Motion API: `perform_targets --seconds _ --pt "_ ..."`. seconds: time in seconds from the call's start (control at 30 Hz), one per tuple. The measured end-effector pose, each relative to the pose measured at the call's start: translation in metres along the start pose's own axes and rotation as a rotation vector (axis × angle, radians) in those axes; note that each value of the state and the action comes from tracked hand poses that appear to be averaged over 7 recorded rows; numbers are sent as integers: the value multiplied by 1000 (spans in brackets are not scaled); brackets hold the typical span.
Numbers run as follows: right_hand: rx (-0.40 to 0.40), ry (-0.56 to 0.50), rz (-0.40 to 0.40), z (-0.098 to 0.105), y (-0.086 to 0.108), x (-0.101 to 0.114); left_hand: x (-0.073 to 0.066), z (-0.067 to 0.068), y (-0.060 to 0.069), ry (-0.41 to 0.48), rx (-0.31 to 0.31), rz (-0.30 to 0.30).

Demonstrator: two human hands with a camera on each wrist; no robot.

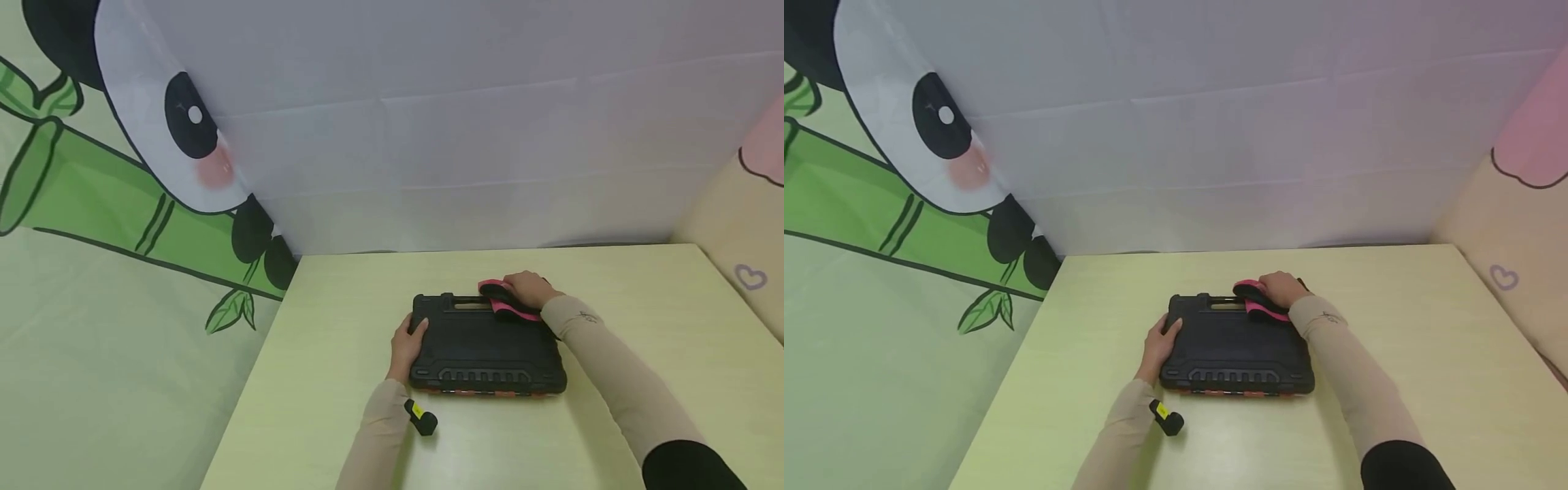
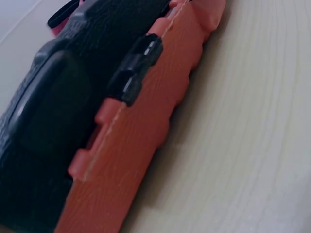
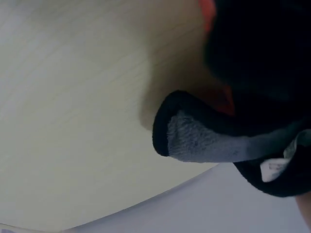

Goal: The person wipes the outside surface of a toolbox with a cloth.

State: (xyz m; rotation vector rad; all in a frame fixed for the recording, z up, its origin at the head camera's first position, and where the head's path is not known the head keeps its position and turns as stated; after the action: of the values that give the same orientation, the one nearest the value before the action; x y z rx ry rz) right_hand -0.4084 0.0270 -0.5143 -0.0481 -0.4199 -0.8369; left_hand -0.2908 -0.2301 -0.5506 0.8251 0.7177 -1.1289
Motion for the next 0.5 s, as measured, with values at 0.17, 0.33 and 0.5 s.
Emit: perform_targets --seconds 0.17,0.33,0.5 --pt "36 17 8 -3 -24 29 0 -1 -1 -7 -6 0" --pt "64 3 -13 -5 -42 54 -3 -4 -2 -9 -10 -4" --pt "64 -95 4 -7 -66 63 -6 -4 -3 -15 -30 -15"
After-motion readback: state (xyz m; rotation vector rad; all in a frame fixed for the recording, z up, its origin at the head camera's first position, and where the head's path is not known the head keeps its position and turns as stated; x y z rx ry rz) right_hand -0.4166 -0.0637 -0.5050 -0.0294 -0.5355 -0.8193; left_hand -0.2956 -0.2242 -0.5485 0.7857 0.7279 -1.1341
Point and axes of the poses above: each hand's wrist, its own y-axis away from the middle knuckle, its own z-axis out of the back of the hand, x = y × z, the point moved 4 cm from there along -y, towards the middle knuckle, and after that the axes turned 10 degrees about x, right-handed, at the moved point
